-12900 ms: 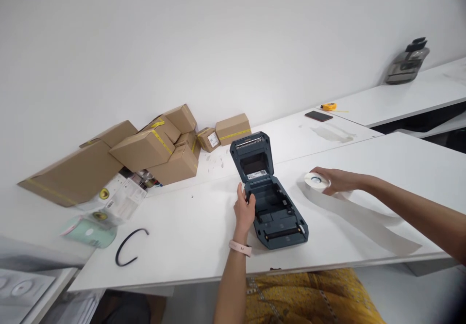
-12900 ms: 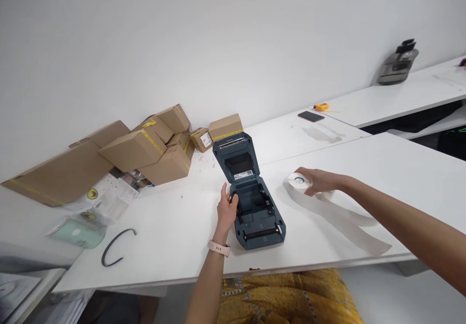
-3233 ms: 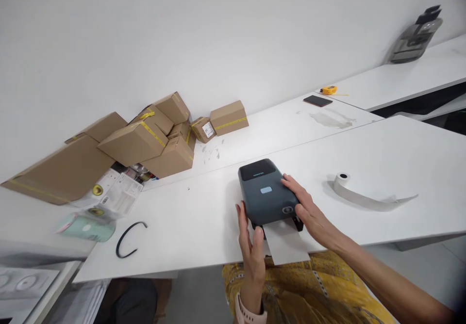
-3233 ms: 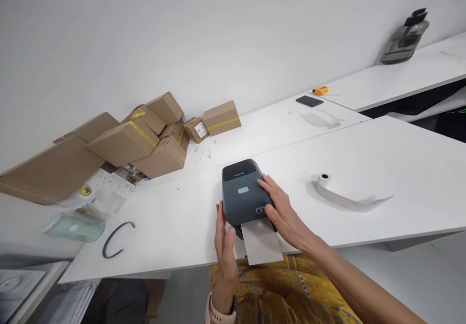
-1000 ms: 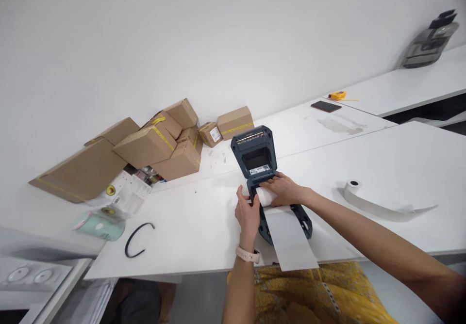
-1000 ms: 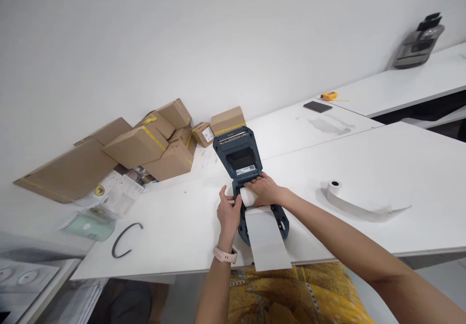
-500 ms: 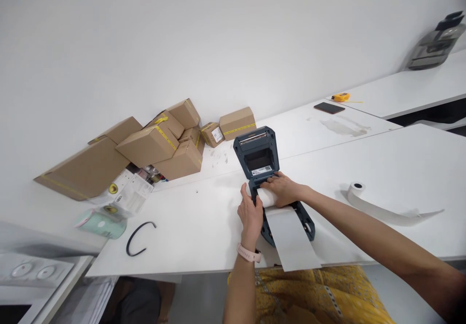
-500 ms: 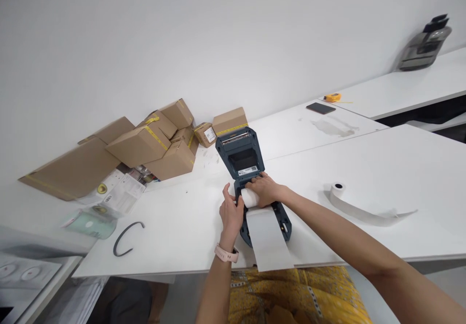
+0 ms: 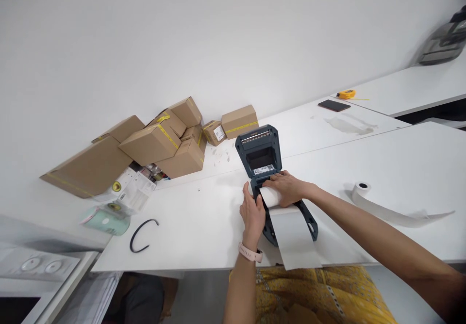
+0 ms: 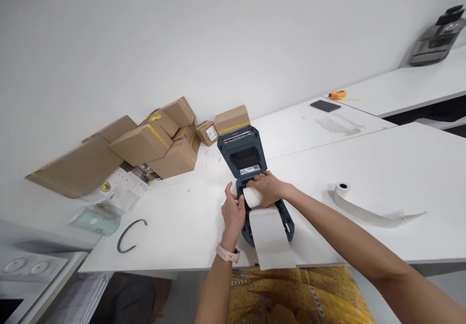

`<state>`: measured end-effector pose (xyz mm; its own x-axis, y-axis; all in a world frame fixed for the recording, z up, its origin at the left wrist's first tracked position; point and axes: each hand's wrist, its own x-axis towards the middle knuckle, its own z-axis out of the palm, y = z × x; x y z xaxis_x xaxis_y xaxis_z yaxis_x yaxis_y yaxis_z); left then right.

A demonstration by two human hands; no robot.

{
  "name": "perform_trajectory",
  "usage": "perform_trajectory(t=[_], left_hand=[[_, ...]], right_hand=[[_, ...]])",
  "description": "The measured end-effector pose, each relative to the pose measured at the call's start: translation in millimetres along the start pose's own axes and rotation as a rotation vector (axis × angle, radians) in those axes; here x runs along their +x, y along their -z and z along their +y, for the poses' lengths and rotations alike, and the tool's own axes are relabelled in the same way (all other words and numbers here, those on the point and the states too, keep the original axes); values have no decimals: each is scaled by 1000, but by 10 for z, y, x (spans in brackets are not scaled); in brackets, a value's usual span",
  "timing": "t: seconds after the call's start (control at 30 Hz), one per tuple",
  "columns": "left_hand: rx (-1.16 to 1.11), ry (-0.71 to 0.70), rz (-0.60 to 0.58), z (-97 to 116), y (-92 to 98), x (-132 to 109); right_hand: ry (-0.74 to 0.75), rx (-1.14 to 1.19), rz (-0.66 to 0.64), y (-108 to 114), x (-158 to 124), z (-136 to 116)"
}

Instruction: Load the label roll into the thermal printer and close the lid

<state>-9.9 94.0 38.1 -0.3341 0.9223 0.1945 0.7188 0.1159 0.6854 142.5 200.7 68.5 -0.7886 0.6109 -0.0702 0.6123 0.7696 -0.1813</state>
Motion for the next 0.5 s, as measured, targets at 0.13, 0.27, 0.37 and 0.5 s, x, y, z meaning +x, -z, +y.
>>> perform_trajectory(t=[0.13, 0.27, 0.37, 0.5], left_hand=[[-14, -7, -13, 5, 13, -1], [-31, 3, -22, 13, 23, -8], [-26, 5, -10, 13, 17, -13], [2, -23, -4, -2, 1, -16]], right_hand=[[6, 112, 6, 100, -77, -3], [71, 313, 67, 311, -292, 44], [174, 555, 127, 509, -587, 185], [125, 716, 238, 706, -991, 544]])
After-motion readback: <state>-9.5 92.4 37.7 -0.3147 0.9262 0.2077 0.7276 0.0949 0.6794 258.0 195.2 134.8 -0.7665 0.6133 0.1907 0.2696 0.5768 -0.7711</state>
